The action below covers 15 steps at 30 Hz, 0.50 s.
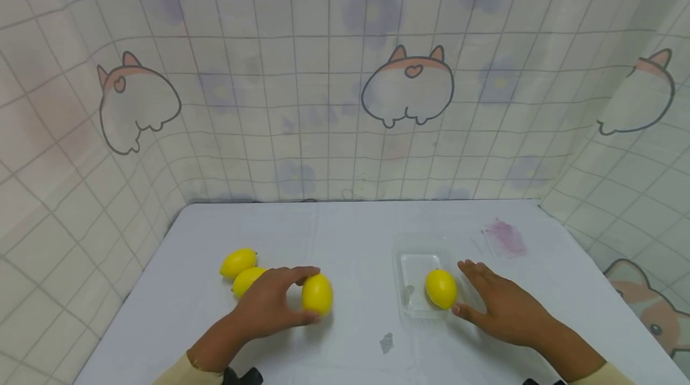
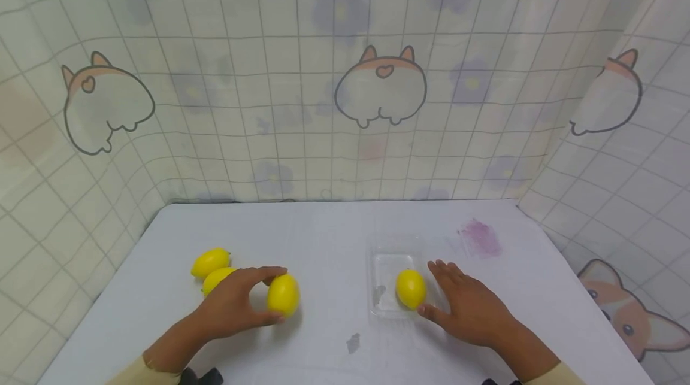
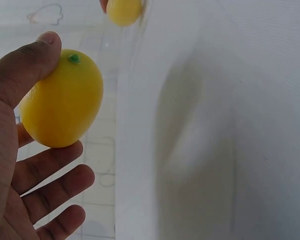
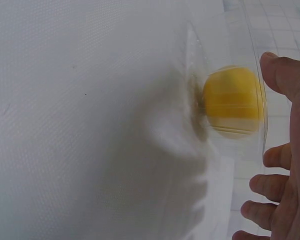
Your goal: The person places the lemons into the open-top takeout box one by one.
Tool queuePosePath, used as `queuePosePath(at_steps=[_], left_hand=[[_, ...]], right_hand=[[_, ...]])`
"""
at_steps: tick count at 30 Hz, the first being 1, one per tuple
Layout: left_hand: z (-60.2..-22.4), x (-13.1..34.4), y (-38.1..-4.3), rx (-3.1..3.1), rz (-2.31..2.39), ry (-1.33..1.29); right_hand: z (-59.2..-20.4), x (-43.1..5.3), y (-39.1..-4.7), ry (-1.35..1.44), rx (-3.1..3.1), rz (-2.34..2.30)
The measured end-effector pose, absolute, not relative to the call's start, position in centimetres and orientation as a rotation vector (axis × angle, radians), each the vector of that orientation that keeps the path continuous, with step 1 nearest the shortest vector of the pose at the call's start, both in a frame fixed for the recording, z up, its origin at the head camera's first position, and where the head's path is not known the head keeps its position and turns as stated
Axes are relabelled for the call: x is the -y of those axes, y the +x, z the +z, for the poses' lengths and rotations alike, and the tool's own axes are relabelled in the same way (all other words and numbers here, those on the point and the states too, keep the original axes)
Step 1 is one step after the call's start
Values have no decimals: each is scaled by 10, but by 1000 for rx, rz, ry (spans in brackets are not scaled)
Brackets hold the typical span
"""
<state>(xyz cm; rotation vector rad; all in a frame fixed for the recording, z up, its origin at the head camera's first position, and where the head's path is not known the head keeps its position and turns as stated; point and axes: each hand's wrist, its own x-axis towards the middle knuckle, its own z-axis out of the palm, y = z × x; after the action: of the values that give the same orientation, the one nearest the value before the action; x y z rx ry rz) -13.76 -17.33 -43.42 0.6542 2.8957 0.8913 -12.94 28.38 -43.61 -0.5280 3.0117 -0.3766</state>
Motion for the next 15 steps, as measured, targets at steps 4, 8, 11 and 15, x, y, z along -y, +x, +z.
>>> queuePosePath(at_steps=[4, 8, 11, 15], left_hand=[[-433, 167, -140, -2899, 888, 662], [-432, 162, -143, -2896, 898, 677], [-431, 159, -145, -2881, 919, 682], [-430, 155, -146, -2861, 934, 676]], right_hand=[[-435, -284, -129, -527, -3011, -387], [-435, -283, -129, -520, -3007, -383], [-435, -282, -129, -518, -3004, -374], [-433, -281, -129, -525, -3008, -373]])
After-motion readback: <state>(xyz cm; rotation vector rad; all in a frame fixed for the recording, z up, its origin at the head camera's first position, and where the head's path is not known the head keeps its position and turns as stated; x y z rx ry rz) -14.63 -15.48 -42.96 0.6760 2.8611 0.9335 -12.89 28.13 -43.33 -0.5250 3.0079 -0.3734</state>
